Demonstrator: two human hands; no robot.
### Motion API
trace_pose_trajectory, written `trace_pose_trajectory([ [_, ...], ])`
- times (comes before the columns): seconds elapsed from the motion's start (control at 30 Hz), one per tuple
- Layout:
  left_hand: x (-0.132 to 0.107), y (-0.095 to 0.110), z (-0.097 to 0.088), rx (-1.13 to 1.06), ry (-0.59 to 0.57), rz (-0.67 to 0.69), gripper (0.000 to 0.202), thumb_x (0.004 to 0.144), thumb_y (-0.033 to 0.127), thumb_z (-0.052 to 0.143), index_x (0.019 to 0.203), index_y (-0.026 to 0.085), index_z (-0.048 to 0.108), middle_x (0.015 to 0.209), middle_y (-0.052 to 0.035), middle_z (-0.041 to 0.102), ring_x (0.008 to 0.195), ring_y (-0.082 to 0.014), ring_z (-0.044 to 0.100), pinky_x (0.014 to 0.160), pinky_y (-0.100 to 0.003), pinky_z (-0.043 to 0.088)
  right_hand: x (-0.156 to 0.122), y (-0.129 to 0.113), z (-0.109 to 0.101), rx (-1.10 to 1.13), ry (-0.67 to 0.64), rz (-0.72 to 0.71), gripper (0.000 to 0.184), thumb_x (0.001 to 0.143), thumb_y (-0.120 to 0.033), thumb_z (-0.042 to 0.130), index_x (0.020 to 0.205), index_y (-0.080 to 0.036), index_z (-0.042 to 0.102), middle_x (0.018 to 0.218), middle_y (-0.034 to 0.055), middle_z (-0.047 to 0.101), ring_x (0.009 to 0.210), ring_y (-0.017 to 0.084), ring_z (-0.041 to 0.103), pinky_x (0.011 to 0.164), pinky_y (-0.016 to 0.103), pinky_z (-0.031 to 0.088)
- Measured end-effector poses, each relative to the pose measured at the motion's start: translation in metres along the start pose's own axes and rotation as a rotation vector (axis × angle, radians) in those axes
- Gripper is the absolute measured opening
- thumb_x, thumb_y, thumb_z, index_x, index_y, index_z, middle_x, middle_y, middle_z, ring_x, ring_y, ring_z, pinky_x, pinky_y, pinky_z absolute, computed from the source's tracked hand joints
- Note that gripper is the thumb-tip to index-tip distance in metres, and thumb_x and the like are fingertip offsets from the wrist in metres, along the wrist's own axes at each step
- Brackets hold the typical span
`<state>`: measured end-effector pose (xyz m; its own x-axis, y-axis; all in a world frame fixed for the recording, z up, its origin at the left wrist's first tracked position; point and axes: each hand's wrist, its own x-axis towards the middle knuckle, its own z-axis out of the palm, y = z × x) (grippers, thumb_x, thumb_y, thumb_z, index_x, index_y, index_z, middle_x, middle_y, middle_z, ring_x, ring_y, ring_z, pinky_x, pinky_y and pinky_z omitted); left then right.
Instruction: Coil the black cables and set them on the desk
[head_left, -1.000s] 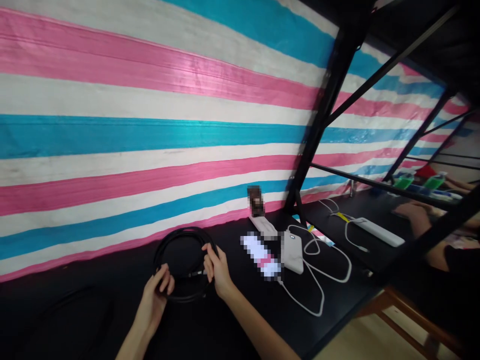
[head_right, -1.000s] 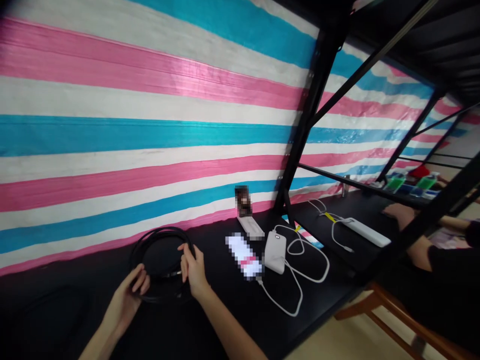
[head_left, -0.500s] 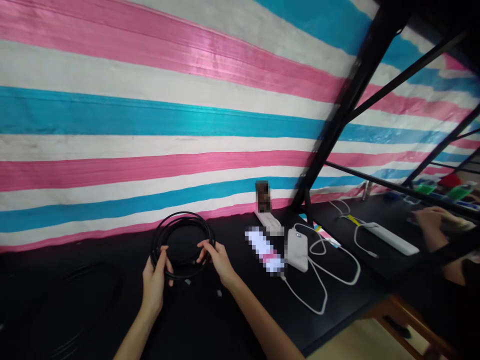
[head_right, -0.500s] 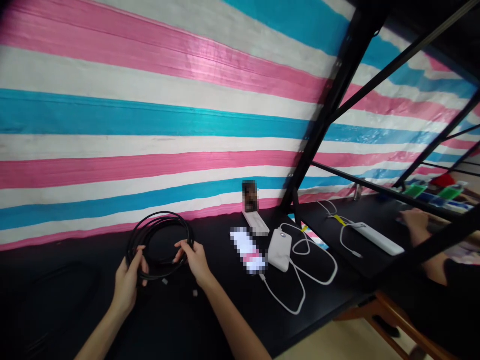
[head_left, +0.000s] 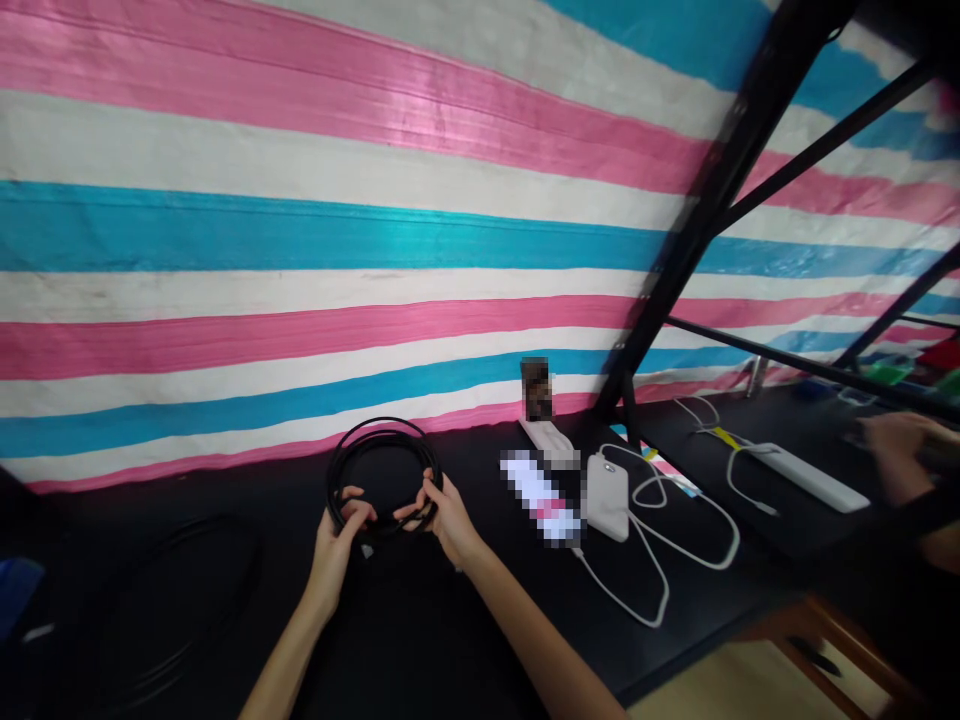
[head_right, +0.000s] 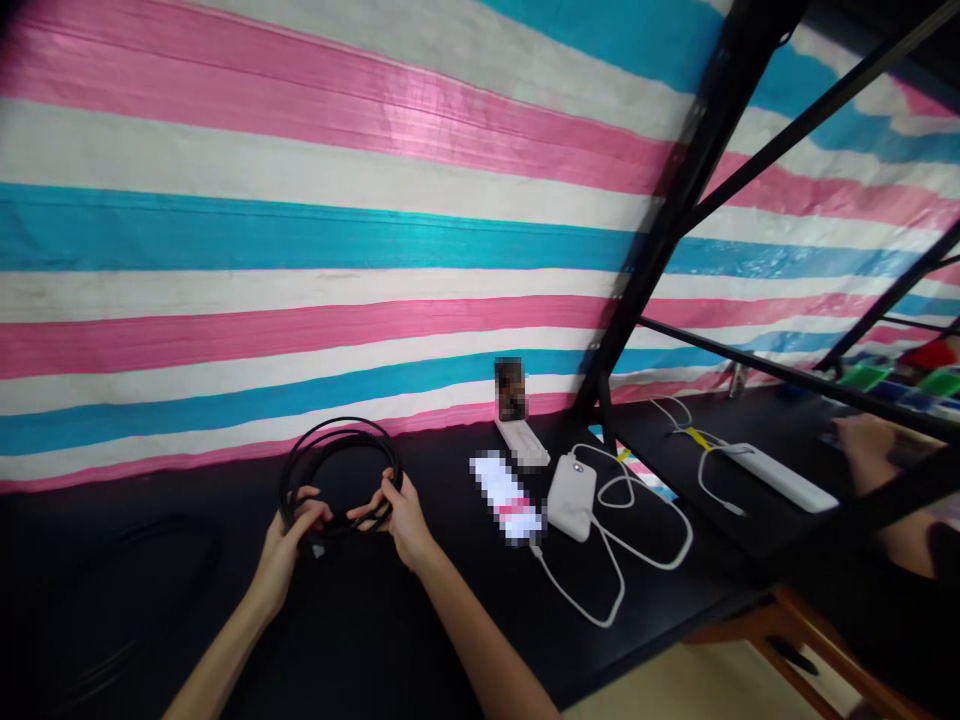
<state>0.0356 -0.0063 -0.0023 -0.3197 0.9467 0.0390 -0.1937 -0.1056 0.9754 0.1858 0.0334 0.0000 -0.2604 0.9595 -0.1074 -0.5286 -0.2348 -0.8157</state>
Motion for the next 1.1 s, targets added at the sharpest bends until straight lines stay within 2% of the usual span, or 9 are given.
trace_pose_trajectory([
  [0.07, -0.001, -0.002, 0.004, 0.032, 0.021, -0.022, 0.046, 0.059, 0.045, 0.07, 0.093, 0.019, 0.055, 0.077, 0.0008, 0.061, 0.079, -0.016, 0.058, 0.073, -0.025, 0.043, 0.0, -0.003, 0.002, 0.081, 0.002, -0.032, 0.05, 0.063, -0.047, 0.072, 0.093, -0.024, 0.04, 0.05, -0.0129, 0.046, 0.06, 0.02, 0.067, 0.05, 0.026, 0.051],
  [0.13, -0.003, -0.002, 0.007, 0.053, 0.014, -0.039, 0.049, 0.06, 0.049, 0.068, 0.095, 0.018, 0.054, 0.082, -0.0009, 0.061, 0.084, -0.0185, 0.059, 0.074, -0.027, 0.044, 0.0, -0.005, 0.004, 0.12, -0.021, -0.076, 0.047, 0.065, -0.045, 0.072, 0.093, -0.024, 0.04, 0.049, -0.0127, 0.046, 0.06, 0.019, 0.067, 0.052, 0.026, 0.051],
  [0.3, -0.009, 0.0, 0.013, 0.005, -0.113, -0.137, 0.055, 0.064, 0.056, 0.062, 0.103, 0.02, 0.046, 0.076, 0.001, 0.059, 0.055, -0.0174, 0.06, 0.053, -0.03, 0.047, -0.004, -0.005, 0.007, 0.112, -0.115, -0.161, 0.036, 0.074, -0.04, 0.067, 0.093, -0.025, 0.04, 0.055, -0.0098, 0.053, 0.063, 0.017, 0.066, 0.058, 0.028, 0.052],
  [0.4, -0.011, 0.003, 0.013, 0.006, -0.035, -0.1, 0.048, 0.065, 0.056, 0.062, 0.095, 0.02, 0.05, 0.07, 0.0034, 0.056, 0.057, -0.0175, 0.06, 0.055, -0.03, 0.048, -0.008, -0.005, 0.007, 0.026, -0.148, -0.137, 0.031, 0.077, -0.038, 0.065, 0.09, -0.024, 0.041, 0.062, -0.0067, 0.059, 0.068, 0.017, 0.066, 0.064, 0.03, 0.053],
  [0.53, -0.01, 0.008, 0.009, 0.035, 0.043, -0.004, 0.037, 0.077, 0.054, 0.052, 0.087, 0.019, 0.052, 0.067, 0.0014, 0.06, 0.063, -0.0169, 0.06, 0.065, -0.03, 0.047, -0.009, -0.01, 0.006, -0.169, -0.085, -0.156, 0.031, 0.071, -0.036, 0.07, 0.076, -0.02, 0.044, 0.073, -0.0009, 0.064, 0.073, 0.017, 0.066, 0.063, 0.027, 0.053],
  [0.67, -0.006, 0.014, 0.002, 0.093, 0.043, 0.103, 0.034, 0.083, 0.051, 0.044, 0.082, 0.018, 0.052, 0.057, 0.0006, 0.061, 0.059, -0.0144, 0.057, 0.067, -0.027, 0.044, -0.006, -0.016, 0.004, -0.269, -0.024, -0.214, 0.032, 0.067, -0.037, 0.072, 0.074, -0.019, 0.047, 0.069, -0.0022, 0.062, 0.052, 0.012, 0.063, 0.055, 0.025, 0.053],
  [0.8, -0.002, 0.016, -0.006, 0.164, 0.009, 0.126, 0.032, 0.082, 0.049, 0.048, 0.077, 0.018, 0.053, 0.049, 0.0029, 0.057, 0.05, -0.01, 0.05, 0.055, -0.021, 0.039, -0.005, -0.018, 0.002, -0.295, -0.039, -0.222, 0.03, 0.076, -0.043, 0.061, 0.087, -0.02, 0.047, 0.054, -0.0089, 0.055, 0.027, 0.005, 0.041, 0.041, 0.025, 0.052],
  [0.93, -0.002, 0.021, -0.009, 0.153, 0.02, 0.099, 0.03, 0.079, 0.046, 0.055, 0.07, 0.018, 0.05, 0.043, 0.0066, 0.05, 0.04, -0.0065, 0.044, 0.042, -0.017, 0.033, -0.005, -0.018, 0.0, -0.349, -0.033, -0.19, 0.034, 0.074, -0.041, 0.064, 0.095, -0.019, 0.048, 0.051, -0.0104, 0.053, 0.024, 0.002, 0.029, 0.03, 0.019, 0.044],
  [1.1, -0.001, 0.024, -0.01, 0.11, -0.026, 0.021, 0.031, 0.076, 0.048, 0.057, 0.072, 0.019, 0.049, 0.042, 0.0096, 0.045, 0.027, -0.0044, 0.035, 0.03, -0.017, 0.023, -0.006, -0.021, -0.001, -0.277, -0.045, -0.169, 0.041, 0.078, -0.045, 0.059, 0.11, -0.02, 0.051, 0.054, -0.0093, 0.048, 0.028, 0.002, 0.032, 0.025, 0.012, 0.023],
])
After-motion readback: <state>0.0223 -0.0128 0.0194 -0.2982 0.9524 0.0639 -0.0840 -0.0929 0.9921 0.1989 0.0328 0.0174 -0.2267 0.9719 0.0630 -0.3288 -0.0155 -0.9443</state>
